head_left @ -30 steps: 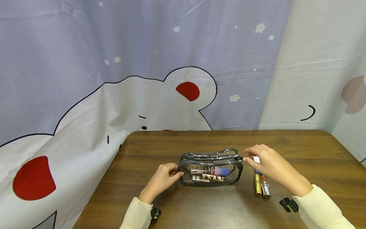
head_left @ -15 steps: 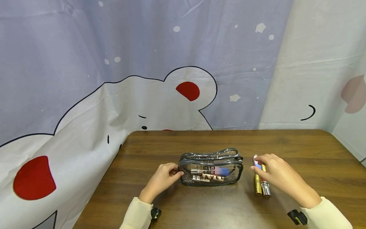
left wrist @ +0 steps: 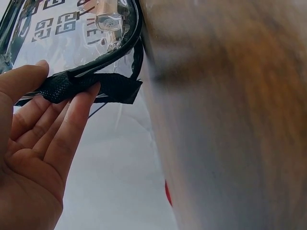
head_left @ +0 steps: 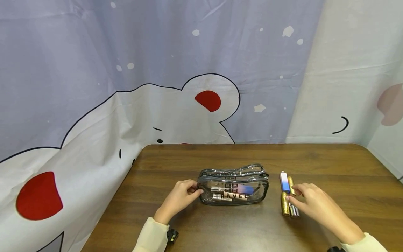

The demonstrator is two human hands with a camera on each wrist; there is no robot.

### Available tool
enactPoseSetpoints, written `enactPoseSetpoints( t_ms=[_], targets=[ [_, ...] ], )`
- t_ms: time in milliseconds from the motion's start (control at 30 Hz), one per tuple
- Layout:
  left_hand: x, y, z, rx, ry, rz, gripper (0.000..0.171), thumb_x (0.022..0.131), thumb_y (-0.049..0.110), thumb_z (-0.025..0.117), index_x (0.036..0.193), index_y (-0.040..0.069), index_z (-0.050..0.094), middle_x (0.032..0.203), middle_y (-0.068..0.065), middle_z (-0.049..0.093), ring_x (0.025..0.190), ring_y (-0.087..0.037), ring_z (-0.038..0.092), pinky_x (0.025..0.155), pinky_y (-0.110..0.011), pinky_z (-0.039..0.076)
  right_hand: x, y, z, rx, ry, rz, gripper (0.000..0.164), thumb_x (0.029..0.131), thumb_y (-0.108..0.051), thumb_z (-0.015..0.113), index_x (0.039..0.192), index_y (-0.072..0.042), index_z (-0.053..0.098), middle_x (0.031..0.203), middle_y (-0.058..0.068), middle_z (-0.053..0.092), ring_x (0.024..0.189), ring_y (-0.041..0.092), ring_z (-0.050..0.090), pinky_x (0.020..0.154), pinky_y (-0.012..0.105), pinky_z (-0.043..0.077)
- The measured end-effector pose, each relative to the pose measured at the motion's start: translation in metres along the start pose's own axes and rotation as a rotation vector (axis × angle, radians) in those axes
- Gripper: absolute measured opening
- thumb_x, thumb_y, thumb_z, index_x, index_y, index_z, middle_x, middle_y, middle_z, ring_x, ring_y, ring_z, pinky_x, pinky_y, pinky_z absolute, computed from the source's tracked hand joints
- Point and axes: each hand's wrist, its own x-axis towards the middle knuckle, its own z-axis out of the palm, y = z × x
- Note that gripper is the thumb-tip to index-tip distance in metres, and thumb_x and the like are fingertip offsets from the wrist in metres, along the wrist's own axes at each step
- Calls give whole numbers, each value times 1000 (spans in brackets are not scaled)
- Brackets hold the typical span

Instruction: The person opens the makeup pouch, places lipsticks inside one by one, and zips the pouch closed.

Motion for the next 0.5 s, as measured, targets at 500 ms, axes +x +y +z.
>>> enactPoseSetpoints(
  t_ms=[500],
  targets=[
    [0,0,2,0,8,-2,12,84,27,64,84,15,64,77,9,58,66,0,53,59,-18,47,-26,16,13,33,-94,70,37,76,-29,71,61,-17,39,59,-11,25,54,1,23,48,19,19]
  ],
)
